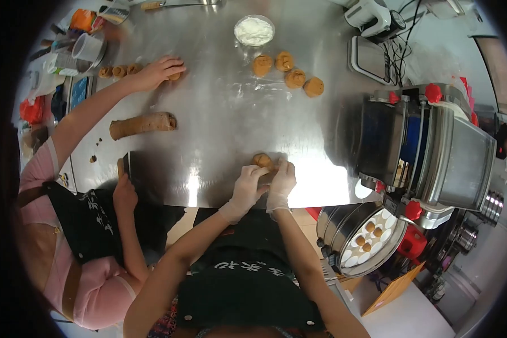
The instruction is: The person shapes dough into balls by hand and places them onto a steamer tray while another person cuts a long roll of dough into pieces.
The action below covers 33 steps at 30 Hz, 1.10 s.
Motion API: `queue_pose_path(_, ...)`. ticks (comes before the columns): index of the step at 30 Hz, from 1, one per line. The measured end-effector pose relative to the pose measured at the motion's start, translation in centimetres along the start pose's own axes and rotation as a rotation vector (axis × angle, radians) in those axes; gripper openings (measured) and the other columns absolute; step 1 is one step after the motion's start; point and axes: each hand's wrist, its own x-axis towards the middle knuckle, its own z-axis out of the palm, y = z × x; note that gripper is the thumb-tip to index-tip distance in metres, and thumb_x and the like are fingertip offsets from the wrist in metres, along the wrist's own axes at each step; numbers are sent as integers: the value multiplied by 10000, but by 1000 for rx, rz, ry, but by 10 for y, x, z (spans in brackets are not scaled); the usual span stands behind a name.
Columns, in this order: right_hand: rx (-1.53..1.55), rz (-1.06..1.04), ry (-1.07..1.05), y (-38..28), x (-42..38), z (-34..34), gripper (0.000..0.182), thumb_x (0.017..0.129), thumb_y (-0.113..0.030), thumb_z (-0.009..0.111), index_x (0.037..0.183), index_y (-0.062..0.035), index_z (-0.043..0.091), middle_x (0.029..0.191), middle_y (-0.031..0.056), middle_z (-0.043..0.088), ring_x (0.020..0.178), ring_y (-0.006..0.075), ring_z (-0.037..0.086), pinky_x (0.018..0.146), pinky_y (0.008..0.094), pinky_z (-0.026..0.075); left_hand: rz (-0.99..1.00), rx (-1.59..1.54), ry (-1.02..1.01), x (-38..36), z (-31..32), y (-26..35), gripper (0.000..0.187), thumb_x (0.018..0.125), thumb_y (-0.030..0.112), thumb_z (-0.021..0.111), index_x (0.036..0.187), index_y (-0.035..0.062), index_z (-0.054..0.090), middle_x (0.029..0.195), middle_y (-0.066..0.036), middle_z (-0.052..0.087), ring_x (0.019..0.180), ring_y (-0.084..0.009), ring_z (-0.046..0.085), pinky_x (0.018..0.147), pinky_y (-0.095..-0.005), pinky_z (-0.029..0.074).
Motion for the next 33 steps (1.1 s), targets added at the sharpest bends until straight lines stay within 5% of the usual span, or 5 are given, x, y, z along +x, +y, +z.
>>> queue_pose_path(5, 1, 233, -211, -23, 2, -4, 248, 1005, -236, 583, 1013, -13, 691, 859, 90, 675, 748, 201, 636, 676, 343, 526, -27, 34, 189, 3, 19, -14, 569, 675, 57, 840, 1189, 103, 601, 1052, -102, 615, 993, -316, 615, 807, -396, 549)
queue_pose_path(9, -514, -1130, 59, -49, 26, 31, 124, 923, -206, 668, 886, -90, 692, 763, 94, 652, 672, 275, 620, 581, 380, 510, -330, -226, 181, 15, 14, -12, 517, 720, 92, 825, 1190, 110, 608, 1019, -71, 646, 971, -276, 641, 793, -385, 552)
queue_pose_path(11, -670, -1227, -232, -63, 24, 40, 147, 905, -210, 688, 821, -91, 666, 728, 86, 639, 681, 269, 627, 580, 394, 504, -639, -323, 134, 23, 5, -4, 514, 731, 122, 832, 1197, 112, 614, 1086, -72, 648, 969, -253, 658, 802, -370, 548)
queue_pose_path(20, -725, -1674, -494, -84, 64, 65, 228, 885, -235, 694, 700, -116, 631, 601, 56, 572, 543, 267, 591, 464, 395, 447, -240, -28, 237, 23, 14, -28, 430, 707, 126, 847, 1097, 125, 666, 1143, -55, 623, 1068, -243, 605, 818, -353, 545)
queue_pose_path(33, -767, -1433, -150, -77, 69, 54, 383, 922, -273, 682, 592, -98, 597, 535, 81, 566, 476, 278, 580, 430, 384, 442, -203, -242, 131, 50, 0, -30, 258, 800, 94, 747, 1052, 130, 706, 1037, -74, 634, 883, -267, 669, 751, -344, 569)
